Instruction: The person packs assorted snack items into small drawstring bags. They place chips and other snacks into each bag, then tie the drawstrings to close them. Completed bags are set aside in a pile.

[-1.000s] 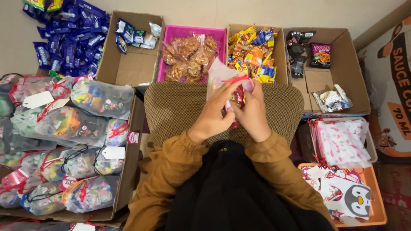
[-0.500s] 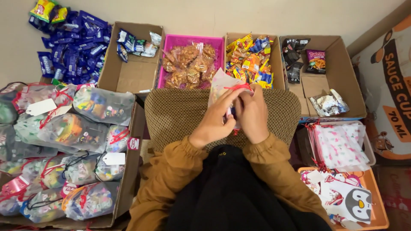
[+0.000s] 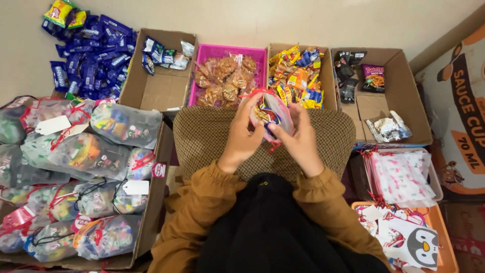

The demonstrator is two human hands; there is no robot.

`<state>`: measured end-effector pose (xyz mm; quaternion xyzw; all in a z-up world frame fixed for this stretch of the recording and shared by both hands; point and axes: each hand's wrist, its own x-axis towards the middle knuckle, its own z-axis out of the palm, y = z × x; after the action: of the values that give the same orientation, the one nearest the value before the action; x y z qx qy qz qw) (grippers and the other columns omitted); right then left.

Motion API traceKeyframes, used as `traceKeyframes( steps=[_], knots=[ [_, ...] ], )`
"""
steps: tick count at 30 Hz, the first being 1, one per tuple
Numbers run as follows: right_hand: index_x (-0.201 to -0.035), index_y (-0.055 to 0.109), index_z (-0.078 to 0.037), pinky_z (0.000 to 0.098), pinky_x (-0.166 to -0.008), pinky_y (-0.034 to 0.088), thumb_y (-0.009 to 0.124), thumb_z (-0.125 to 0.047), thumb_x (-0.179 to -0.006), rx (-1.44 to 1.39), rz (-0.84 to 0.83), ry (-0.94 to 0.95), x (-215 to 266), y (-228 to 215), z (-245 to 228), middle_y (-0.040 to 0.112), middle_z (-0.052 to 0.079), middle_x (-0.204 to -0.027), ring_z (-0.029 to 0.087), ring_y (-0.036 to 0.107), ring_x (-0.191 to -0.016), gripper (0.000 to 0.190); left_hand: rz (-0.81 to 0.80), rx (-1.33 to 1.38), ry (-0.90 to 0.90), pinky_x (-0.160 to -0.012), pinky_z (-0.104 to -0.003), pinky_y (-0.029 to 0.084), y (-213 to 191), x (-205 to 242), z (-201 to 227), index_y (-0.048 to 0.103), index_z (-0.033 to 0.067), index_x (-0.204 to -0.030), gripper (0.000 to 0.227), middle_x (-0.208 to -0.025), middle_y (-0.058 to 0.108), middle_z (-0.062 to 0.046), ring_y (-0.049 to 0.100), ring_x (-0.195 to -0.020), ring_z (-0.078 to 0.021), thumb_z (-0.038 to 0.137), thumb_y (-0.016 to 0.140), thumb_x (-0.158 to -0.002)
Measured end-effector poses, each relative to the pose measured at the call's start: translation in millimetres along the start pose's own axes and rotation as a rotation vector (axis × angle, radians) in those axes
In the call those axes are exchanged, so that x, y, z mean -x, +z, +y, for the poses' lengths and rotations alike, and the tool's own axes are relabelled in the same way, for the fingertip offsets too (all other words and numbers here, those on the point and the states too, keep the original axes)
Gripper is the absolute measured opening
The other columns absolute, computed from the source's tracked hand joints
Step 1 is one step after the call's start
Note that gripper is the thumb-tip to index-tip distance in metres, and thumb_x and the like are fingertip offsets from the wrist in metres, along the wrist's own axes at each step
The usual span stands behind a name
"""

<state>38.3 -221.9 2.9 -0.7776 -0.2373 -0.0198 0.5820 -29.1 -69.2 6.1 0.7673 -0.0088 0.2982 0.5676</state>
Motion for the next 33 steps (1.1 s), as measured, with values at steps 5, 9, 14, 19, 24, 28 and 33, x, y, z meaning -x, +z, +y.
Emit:
traceKeyframes(
  steps=[5,9,14,19,24,28,33],
  knots=[
    [-0.117,0.07,-0.008,0.0416,-0.076,0.053,0.085,-0.032,-0.084,0.102,-0.092,0.069,-15,17,44,0.071,0.016,-0.098,0.031,0.069,-0.095,0.043,-0.055,0.067,0.033,-0.118,-0.05,0.037,-4,2,4,0.054,0.0135,-0.148,0.067,-0.144,0.054,-0.024,0.048,-0.139,-0.0431,0.001,0.054,-0.082],
    [-0.106,0.066,-0.001,0.0575,-0.077,0.049,0.083,-0.029,-0.082,0.365,-0.154,0.072,-30,24,68,0.068,0.029,-0.093,0.052,0.066,-0.095,0.041,-0.049,0.051,0.052,-0.117,-0.05,0.038,-4,9,-6,0.055,0.0143,-0.148,0.07,-0.143,0.056,-0.025,0.049,-0.139,-0.0432,-0.003,0.057,-0.08],
    [-0.11,0.063,-0.001,0.0596,-0.081,0.049,0.083,-0.031,-0.082,0.435,-0.234,0.058,-51,44,75,0.069,0.029,-0.095,0.053,0.065,-0.1,0.045,0.029,-0.025,0.05,-0.116,-0.048,0.039,-21,11,-24,0.055,0.0141,-0.147,0.07,-0.143,0.057,-0.022,0.051,-0.138,-0.0395,-0.004,0.061,-0.079],
    [-0.114,0.069,-0.01,0.0405,-0.087,0.052,0.086,-0.017,-0.075,0.176,-0.413,-0.069,-77,72,57,0.072,0.009,-0.095,0.029,0.069,-0.1,0.043,0.129,-0.56,0.257,-0.1,-0.047,0.049,-77,-2,-10,0.072,0.0168,-0.117,0.029,-0.147,0.048,-0.019,0.062,-0.107,-0.0368,0.019,0.076,-0.089],
    [-0.114,0.068,-0.009,0.0457,-0.092,0.051,0.083,-0.011,-0.074,0.126,-0.664,-0.208,-116,105,25,0.071,0.015,-0.096,0.033,0.069,-0.104,0.043,0.083,-0.336,0.175,-0.115,-0.049,0.038,-133,-24,-18,0.077,0.0181,-0.107,0.019,-0.151,0.045,-0.019,0.052,-0.132,-0.041,0.014,0.074,-0.089],
    [-0.112,0.069,-0.006,0.045,-0.09,0.052,0.08,-0.008,-0.075,0.173,-0.882,-0.266,-147,147,2,0.073,0.016,-0.096,0.034,0.07,-0.103,0.039,0.133,-0.194,-0.017,-0.108,-0.038,0.047,-156,-24,-79,0.075,0.0214,-0.12,0.036,-0.126,0.066,-0.007,0.065,-0.12,-0.027,0.011,0.072,-0.086],
    [-0.12,0.068,-0.005,0.0469,-0.095,0.051,0.085,-0.011,-0.074,0.025,-1.003,-0.233,-191,202,-15,0.071,0.017,-0.106,0.033,0.065,-0.109,0.049,0.372,-0.188,-0.116,-0.107,-0.04,0.045,-186,-40,-97,0.073,0.0209,-0.12,0.037,-0.119,0.067,-0.007,0.065,-0.117,-0.0282,0.008,0.067,-0.086]
  ],
)
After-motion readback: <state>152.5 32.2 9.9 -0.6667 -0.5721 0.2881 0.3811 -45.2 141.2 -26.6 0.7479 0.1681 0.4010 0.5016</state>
